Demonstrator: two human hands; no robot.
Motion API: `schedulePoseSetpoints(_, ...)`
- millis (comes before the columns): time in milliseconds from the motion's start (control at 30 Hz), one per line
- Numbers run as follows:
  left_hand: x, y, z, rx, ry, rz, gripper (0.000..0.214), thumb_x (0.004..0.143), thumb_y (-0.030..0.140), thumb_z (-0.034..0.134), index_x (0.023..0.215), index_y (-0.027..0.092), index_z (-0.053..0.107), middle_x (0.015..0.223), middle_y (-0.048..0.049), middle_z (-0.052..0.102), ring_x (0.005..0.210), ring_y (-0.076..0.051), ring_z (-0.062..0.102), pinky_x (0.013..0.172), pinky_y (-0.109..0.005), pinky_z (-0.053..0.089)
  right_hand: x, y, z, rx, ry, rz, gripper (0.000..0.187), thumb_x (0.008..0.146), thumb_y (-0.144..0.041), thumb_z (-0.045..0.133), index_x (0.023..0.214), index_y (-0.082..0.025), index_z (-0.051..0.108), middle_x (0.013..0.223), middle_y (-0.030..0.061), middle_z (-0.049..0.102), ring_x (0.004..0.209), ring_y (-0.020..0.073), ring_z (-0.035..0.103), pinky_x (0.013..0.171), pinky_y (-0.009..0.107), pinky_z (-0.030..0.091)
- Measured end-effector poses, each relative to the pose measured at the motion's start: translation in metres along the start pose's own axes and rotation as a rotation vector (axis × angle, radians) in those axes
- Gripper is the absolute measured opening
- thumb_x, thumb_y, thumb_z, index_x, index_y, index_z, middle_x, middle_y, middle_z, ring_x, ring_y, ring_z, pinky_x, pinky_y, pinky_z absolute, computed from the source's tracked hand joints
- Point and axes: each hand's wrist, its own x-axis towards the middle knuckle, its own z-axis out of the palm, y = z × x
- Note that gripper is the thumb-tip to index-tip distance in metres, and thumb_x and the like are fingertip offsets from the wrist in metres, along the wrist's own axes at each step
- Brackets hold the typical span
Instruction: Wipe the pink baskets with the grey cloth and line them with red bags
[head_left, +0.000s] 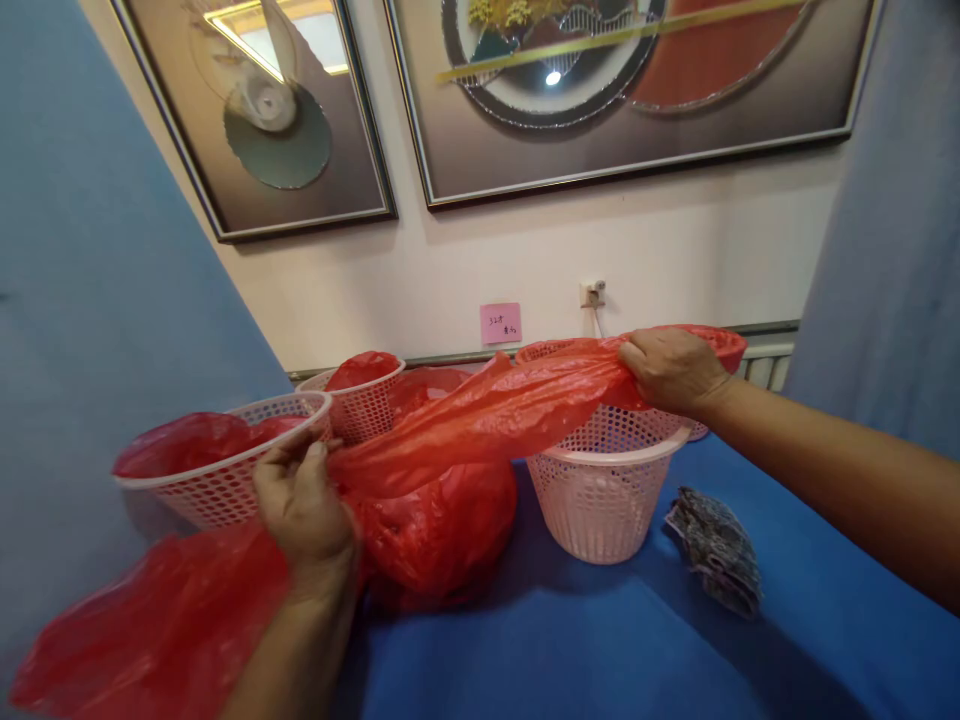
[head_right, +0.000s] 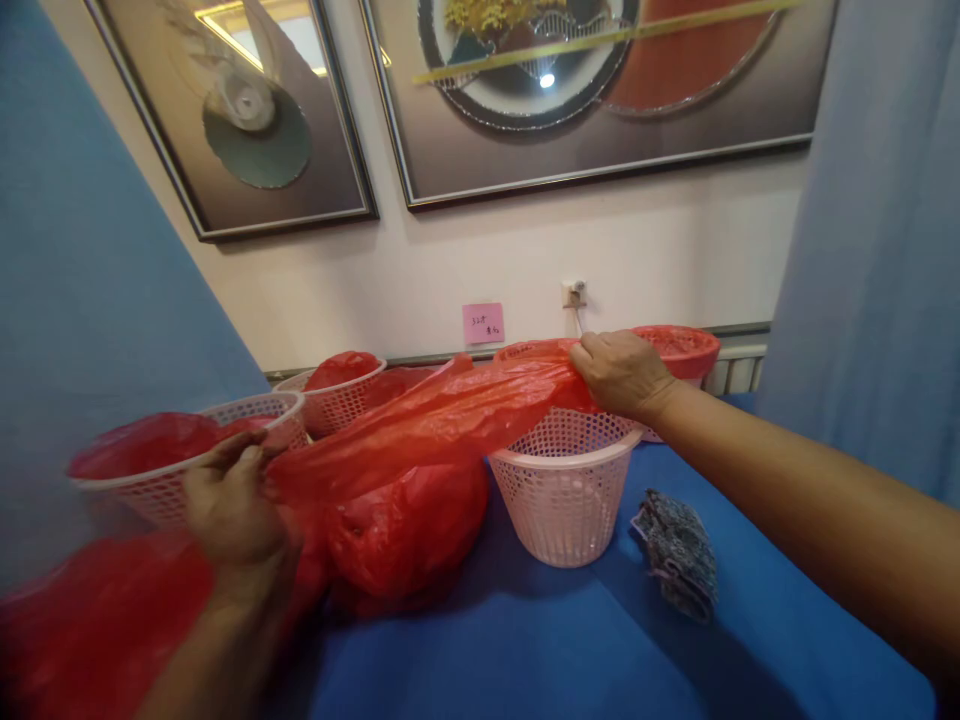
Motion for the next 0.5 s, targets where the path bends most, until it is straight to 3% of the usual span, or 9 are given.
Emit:
schedulePoseSetpoints(67, 0.002, 0.014, 0.002, 0.031, -0.039, 0.110, 0.014, 0.087, 0.030, 0.066, 0.099, 0.024, 0.063, 0.106, -0.0008, 0.071, 0.100, -0.021, 0.067, 0.095, -0.038, 0.055, -0.001, -0.003, -0.003, 0.007, -0.003, -0.059, 0.032, 0.098, -0.014, 0.037, 0.083, -0.019, 0.065, 0.079, 0.0099, 0.064, 0.070, 0.0212, 0.050, 0.065, 0.035, 0.026)
schedulePoseSetpoints(133, 0.003, 0.025, 0.012, 0.106, -0.204, 0.125, 0.022, 0.087, 0.038, 0.068, 0.102, 0.022, 0.067, 0.111, -0.0049, 0.073, 0.107, -0.025, 0.067, 0.100, -0.042, 0.053, -0.001, -0.005, -0.007, 0.023, -0.001, -0.089, 0.031, 0.098, -0.015, 0.038, 0.082, -0.021, 0.064, 0.080, 0.0092, 0.064, 0.071, 0.0213, 0.051, 0.066, 0.036, 0.028)
schedulePoseSetpoints(233, -0.002, 0.026, 0.039, 0.284, -0.564, -0.019, 0.044, 0.080, 0.049, 0.074, 0.111, 0.018, 0.069, 0.116, -0.0128, 0.074, 0.108, -0.032, 0.069, 0.098, -0.049, 0.053, 0.001, -0.008, -0.010, 0.066, 0.032, -0.136, 0.032, 0.099, -0.015, 0.038, 0.081, -0.021, 0.063, 0.079, 0.0081, 0.065, 0.070, 0.0209, 0.050, 0.067, 0.035, 0.029)
schedulePoseSetpoints(300, -0.009, 0.016, 0.057, 0.361, -0.674, -0.082, 0.058, 0.069, 0.047, 0.084, 0.115, 0.017, 0.068, 0.121, -0.0156, 0.073, 0.110, -0.034, 0.069, 0.097, -0.050, 0.053, 0.001, -0.010, -0.011, 0.082, 0.062, -0.178, 0.032, 0.100, -0.015, 0.038, 0.082, -0.021, 0.064, 0.079, 0.0078, 0.066, 0.070, 0.0207, 0.050, 0.068, 0.035, 0.030)
schedulePoseSetpoints(333, -0.012, 0.009, 0.064, 0.356, -0.706, -0.119, 0.059, 0.063, 0.044, 0.089, 0.111, 0.017, 0.070, 0.116, -0.0139, 0.075, 0.103, -0.033, 0.071, 0.092, -0.047, 0.054, 0.002, -0.010, -0.012, 0.083, 0.076, -0.192, 0.032, 0.100, -0.016, 0.039, 0.082, -0.021, 0.064, 0.080, 0.0080, 0.066, 0.071, 0.0208, 0.051, 0.068, 0.035, 0.031)
schedulePoseSetpoints(400, -0.015, -0.002, 0.073, 0.301, -0.747, -0.192, 0.041, 0.060, 0.041, 0.090, 0.088, 0.017, 0.072, 0.087, -0.0071, 0.077, 0.076, -0.026, 0.072, 0.072, -0.038, 0.056, 0.003, -0.009, -0.011, 0.086, 0.097, -0.173, 0.029, 0.098, -0.017, 0.041, 0.083, -0.020, 0.065, 0.080, 0.0086, 0.067, 0.072, 0.0215, 0.053, 0.069, 0.036, 0.033)
schedulePoseSetpoints(500, -0.007, -0.004, 0.073, 0.204, -0.693, -0.252, 0.035, 0.079, 0.049, 0.074, 0.065, 0.020, 0.062, 0.057, 0.0012, 0.063, 0.050, -0.016, 0.058, 0.052, -0.028, 0.046, 0.007, -0.006, -0.004, 0.203, 0.122, 0.036, 0.020, 0.091, -0.018, 0.046, 0.087, -0.018, 0.066, 0.084, 0.0109, 0.068, 0.076, 0.0230, 0.056, 0.071, 0.035, 0.037)
